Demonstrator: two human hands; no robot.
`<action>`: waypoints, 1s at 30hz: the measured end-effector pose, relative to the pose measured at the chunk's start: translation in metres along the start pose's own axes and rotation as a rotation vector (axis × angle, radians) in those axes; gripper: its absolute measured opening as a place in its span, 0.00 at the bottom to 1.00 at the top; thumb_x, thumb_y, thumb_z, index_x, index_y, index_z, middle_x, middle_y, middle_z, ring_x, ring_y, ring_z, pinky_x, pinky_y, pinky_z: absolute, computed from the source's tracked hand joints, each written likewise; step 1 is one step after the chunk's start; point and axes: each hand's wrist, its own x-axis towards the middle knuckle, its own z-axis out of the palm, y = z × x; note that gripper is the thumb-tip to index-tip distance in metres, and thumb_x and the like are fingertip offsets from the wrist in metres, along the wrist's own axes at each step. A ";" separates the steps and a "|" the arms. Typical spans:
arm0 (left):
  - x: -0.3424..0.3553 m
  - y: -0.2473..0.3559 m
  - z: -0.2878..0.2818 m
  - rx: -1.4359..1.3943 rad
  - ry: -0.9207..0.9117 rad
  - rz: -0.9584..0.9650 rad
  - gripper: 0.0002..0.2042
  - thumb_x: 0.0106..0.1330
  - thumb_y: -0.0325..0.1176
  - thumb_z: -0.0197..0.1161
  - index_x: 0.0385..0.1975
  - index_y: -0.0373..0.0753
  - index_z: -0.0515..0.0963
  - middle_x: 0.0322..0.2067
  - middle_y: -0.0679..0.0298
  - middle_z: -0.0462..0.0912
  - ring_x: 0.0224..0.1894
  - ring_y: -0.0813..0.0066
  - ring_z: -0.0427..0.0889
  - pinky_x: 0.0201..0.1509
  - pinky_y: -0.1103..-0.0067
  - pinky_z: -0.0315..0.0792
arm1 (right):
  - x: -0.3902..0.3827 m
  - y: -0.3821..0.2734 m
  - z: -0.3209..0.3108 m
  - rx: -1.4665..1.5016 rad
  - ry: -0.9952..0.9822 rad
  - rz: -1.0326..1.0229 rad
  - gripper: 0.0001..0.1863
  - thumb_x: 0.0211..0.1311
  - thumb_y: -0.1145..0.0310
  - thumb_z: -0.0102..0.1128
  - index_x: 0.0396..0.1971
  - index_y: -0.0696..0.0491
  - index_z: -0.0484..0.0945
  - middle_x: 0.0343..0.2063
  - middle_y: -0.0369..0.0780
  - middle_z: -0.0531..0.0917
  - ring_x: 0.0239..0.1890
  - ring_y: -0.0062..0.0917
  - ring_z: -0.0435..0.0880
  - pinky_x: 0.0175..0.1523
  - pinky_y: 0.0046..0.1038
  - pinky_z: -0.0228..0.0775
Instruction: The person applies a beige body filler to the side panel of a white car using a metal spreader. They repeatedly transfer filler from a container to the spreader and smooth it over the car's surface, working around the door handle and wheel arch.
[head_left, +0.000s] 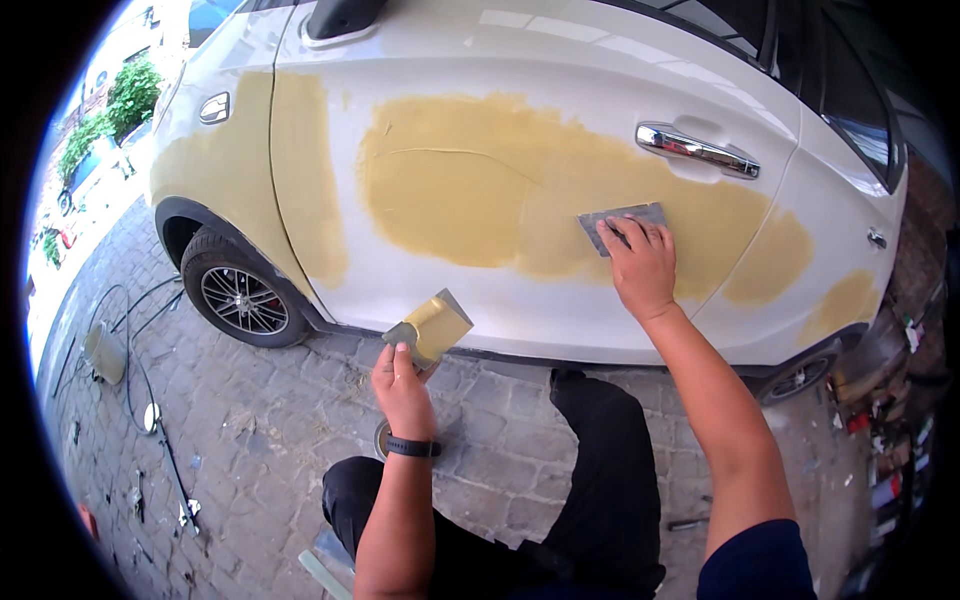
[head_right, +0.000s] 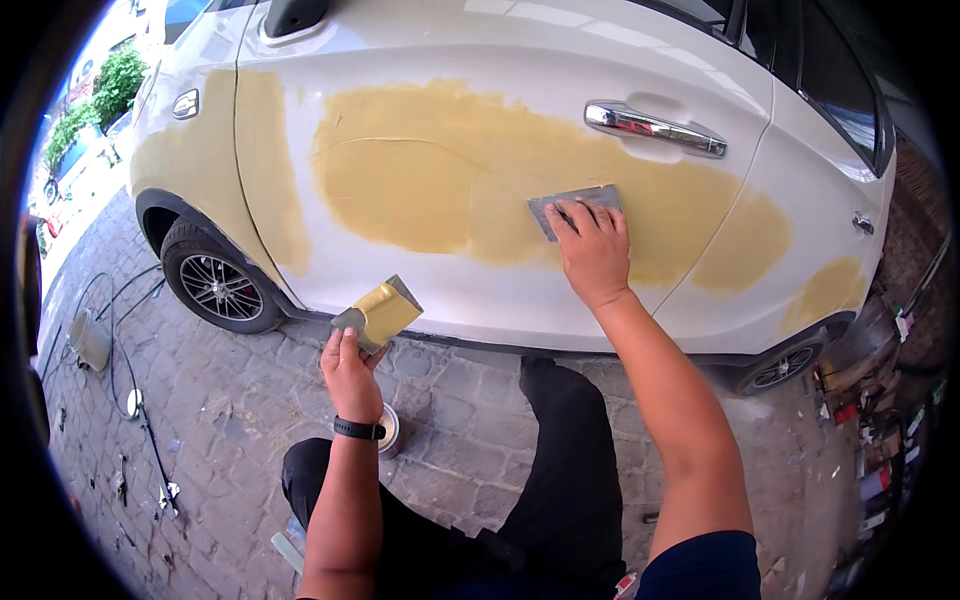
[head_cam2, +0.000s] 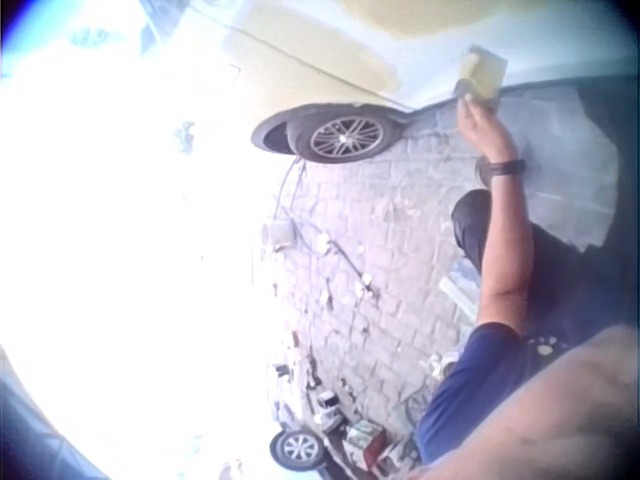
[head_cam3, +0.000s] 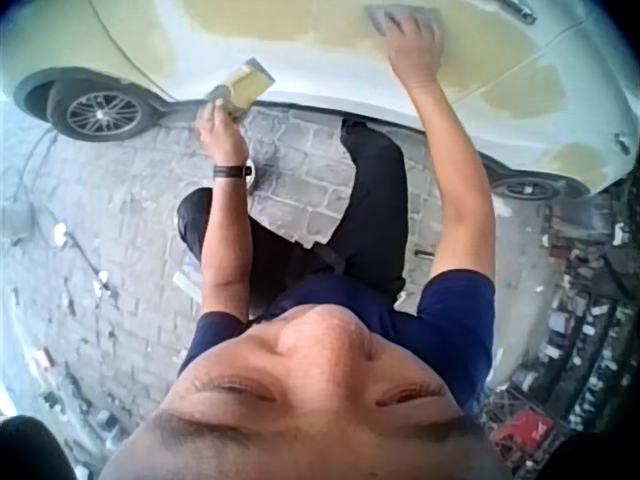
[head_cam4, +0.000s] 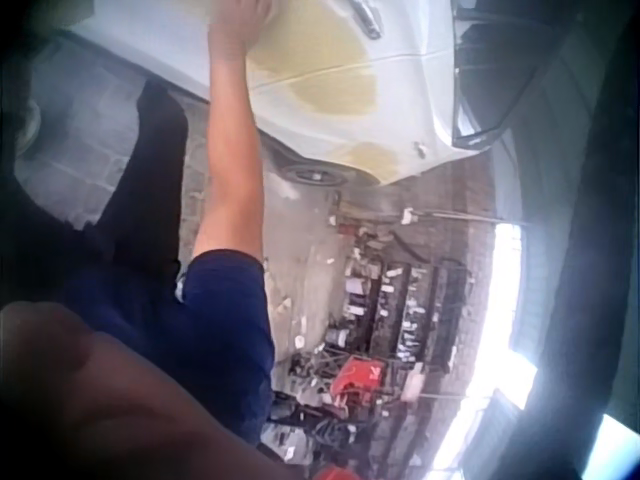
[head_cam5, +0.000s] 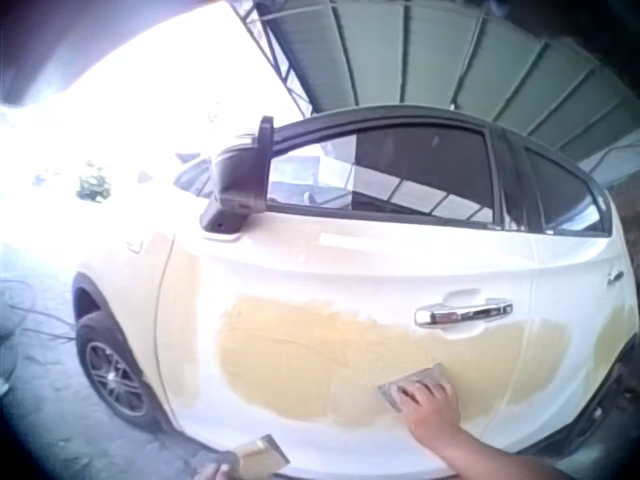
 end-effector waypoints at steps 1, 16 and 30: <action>-0.003 0.001 0.002 -0.013 -0.015 -0.031 0.17 0.84 0.36 0.52 0.60 0.30 0.79 0.53 0.57 0.87 0.52 0.65 0.90 0.56 0.67 0.87 | -0.010 -0.004 -0.005 0.025 -0.013 0.034 0.21 0.64 0.75 0.63 0.56 0.45 0.88 0.53 0.34 0.86 0.57 0.32 0.83 0.65 0.41 0.66; -0.021 0.001 0.024 0.016 -0.203 -0.085 0.17 0.84 0.34 0.53 0.59 0.30 0.81 0.51 0.58 0.89 0.52 0.66 0.90 0.60 0.68 0.85 | -0.050 -0.191 -0.010 0.977 -0.045 0.336 0.28 0.56 0.86 0.65 0.57 0.50 0.88 0.52 0.40 0.86 0.52 0.38 0.84 0.60 0.37 0.75; 0.012 0.012 0.008 -0.095 -0.006 0.012 0.14 0.84 0.35 0.53 0.54 0.30 0.80 0.49 0.59 0.88 0.50 0.69 0.89 0.58 0.68 0.85 | 0.091 -0.056 -0.012 0.143 0.318 0.233 0.18 0.62 0.78 0.66 0.51 0.49 0.90 0.46 0.36 0.86 0.49 0.38 0.86 0.54 0.40 0.78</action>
